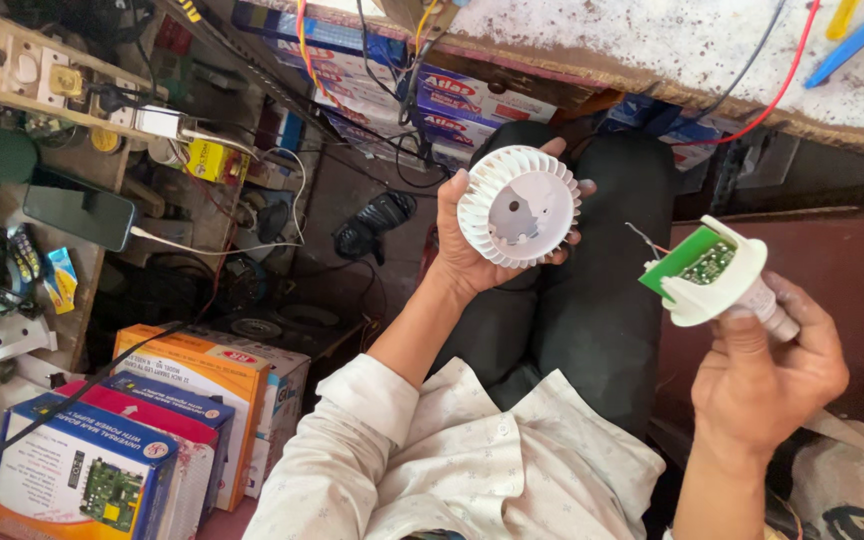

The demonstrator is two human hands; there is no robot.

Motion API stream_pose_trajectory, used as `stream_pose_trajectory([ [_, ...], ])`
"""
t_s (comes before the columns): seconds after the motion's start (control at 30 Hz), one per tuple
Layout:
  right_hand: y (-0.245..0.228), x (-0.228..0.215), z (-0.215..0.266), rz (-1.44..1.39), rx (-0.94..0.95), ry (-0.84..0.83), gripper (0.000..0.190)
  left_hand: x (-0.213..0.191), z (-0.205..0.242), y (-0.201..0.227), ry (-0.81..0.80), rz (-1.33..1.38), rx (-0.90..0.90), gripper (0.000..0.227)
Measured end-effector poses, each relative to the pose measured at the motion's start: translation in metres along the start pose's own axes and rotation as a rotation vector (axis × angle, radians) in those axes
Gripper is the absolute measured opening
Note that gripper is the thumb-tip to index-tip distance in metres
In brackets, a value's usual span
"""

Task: The person assembles an LED light bulb by inserting a circuit board into a plastic housing and securing it with a screwdriver. They then attach an LED panel to the housing and fasten it with screws.

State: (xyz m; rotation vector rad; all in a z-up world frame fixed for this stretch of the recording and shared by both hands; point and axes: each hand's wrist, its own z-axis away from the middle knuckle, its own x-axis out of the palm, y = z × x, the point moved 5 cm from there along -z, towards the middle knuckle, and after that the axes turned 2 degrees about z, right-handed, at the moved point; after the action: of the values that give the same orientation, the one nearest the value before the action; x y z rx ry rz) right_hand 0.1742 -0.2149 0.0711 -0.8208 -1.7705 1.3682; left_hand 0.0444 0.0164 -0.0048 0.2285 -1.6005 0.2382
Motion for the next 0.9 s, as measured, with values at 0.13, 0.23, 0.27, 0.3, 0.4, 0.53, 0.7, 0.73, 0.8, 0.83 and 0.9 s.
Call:
stream_pose_trajectory([
  [0.13, 0.025, -0.011, -0.004, -0.388, 0.174, -0.01, 0.024, 0.001, 0.002, 0.0, -0.007, -0.001, 0.004, 0.109],
  [0.23, 0.039, -0.008, -0.005, -0.391, 0.164, -0.059, 0.026, 0.001, 0.003, 0.0, 0.004, -0.02, 0.0, 0.109],
  [0.27, 0.042, -0.007, -0.006, -0.398, 0.164, -0.079, 0.028, 0.001, 0.002, -0.001, -0.005, -0.018, 0.001, 0.109],
  [0.3, 0.046, -0.003, -0.006, -0.414, 0.17, -0.106, 0.03, 0.002, 0.002, -0.001, -0.012, -0.017, 0.002, 0.109],
  [0.4, 0.055, 0.002, -0.006, -0.45, 0.199, -0.154, 0.033, 0.002, 0.002, -0.003, -0.03, -0.009, -0.007, 0.11],
  [0.53, 0.068, 0.002, -0.008, -0.513, 0.244, -0.136, 0.031, 0.001, 0.002, -0.003, -0.043, -0.015, -0.02, 0.112],
  [0.7, 0.086, -0.002, -0.004, -0.561, 0.283, -0.121, 0.028, 0.001, 0.004, -0.004, -0.072, 0.0, -0.043, 0.115],
  [0.73, 0.088, -0.002, -0.003, -0.558, 0.282, -0.128, 0.025, 0.001, 0.004, -0.004, -0.074, 0.001, -0.049, 0.116],
  [0.8, 0.091, -0.002, -0.002, -0.543, 0.289, -0.137, 0.024, 0.001, 0.004, -0.006, -0.1, 0.035, -0.058, 0.112],
  [0.83, 0.092, -0.001, -0.001, -0.537, 0.292, -0.142, 0.023, 0.002, 0.003, -0.007, -0.113, 0.051, -0.063, 0.11],
  [0.9, 0.091, 0.001, -0.001, -0.532, 0.289, -0.133, 0.027, 0.002, 0.003, -0.007, -0.114, 0.048, -0.055, 0.109],
])
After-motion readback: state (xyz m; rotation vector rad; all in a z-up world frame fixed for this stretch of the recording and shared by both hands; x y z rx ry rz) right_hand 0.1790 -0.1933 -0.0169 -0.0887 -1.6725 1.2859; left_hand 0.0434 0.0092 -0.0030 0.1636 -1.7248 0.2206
